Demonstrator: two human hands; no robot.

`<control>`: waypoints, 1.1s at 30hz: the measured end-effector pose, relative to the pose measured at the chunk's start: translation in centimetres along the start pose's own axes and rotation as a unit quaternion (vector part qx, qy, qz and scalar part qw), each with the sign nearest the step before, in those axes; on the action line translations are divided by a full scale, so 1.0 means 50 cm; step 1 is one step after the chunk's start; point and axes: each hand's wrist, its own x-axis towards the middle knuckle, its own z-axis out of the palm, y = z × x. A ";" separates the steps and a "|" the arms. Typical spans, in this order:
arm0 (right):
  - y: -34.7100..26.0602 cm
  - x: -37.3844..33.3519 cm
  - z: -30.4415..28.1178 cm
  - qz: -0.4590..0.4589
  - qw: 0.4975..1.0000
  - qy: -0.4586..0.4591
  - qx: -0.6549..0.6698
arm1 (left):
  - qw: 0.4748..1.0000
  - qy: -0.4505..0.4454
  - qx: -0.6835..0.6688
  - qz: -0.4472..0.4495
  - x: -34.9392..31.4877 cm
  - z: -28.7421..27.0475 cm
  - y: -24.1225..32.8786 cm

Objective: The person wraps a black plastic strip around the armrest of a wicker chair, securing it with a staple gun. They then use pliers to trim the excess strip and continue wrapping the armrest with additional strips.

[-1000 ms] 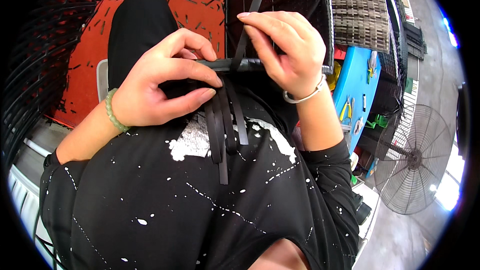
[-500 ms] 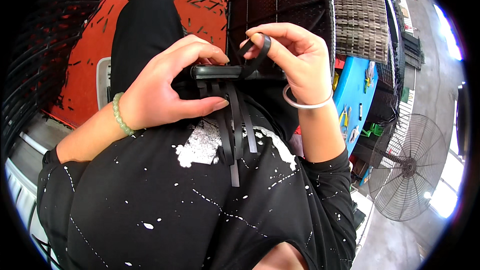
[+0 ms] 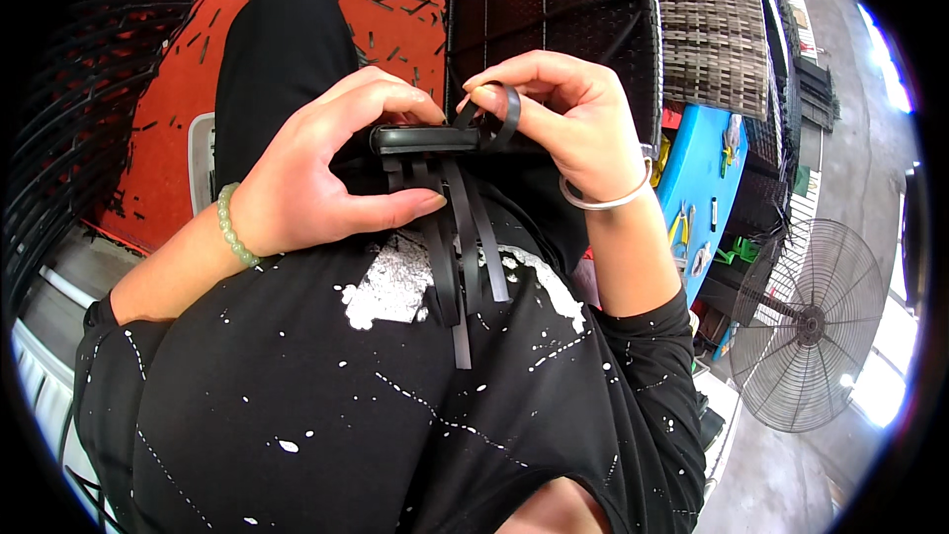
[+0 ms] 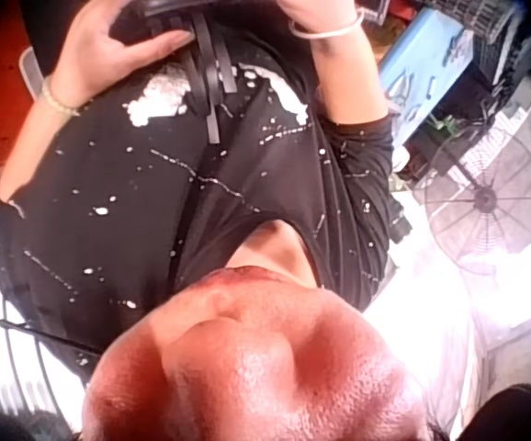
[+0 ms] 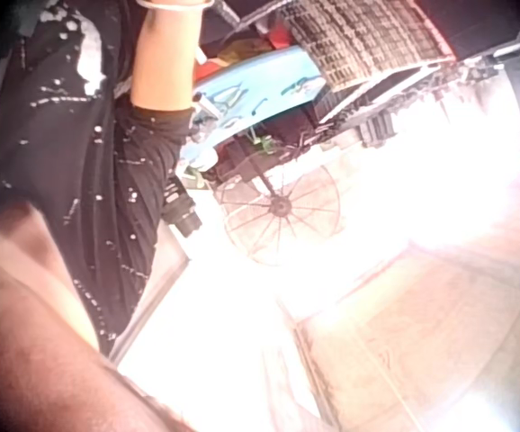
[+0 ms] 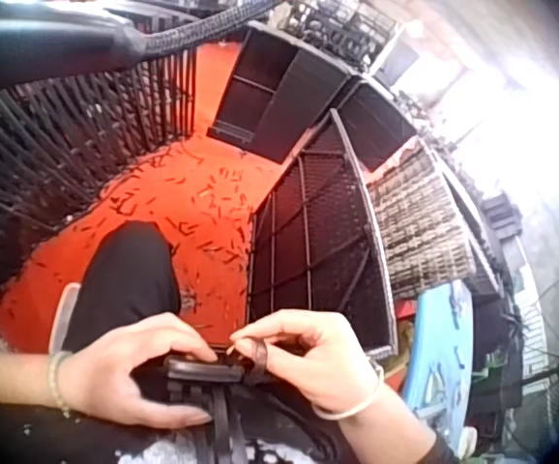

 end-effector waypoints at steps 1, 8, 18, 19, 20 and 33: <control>0.001 -0.002 0.000 0.004 1.000 0.002 0.003 | 1.000 0.000 0.000 0.003 0.000 0.000 0.000; 0.006 -0.010 -0.002 -0.024 1.000 0.008 0.003 | 1.000 -0.001 0.001 0.000 0.003 0.002 0.006; 0.002 0.000 -0.021 0.013 0.999 -0.033 0.020 | 1.000 -0.004 0.003 0.001 0.002 0.001 0.004; 0.006 0.004 -0.021 0.022 0.999 -0.036 0.029 | 1.000 -0.005 0.000 -0.001 0.002 -0.001 0.001; 0.009 0.006 -0.020 0.019 0.999 -0.035 0.029 | 1.000 -0.006 -0.002 -0.002 0.001 -0.003 -0.002; 0.011 0.003 -0.019 -0.067 0.992 -0.090 -0.058 | 1.000 -0.008 -0.002 -0.001 0.000 -0.007 0.009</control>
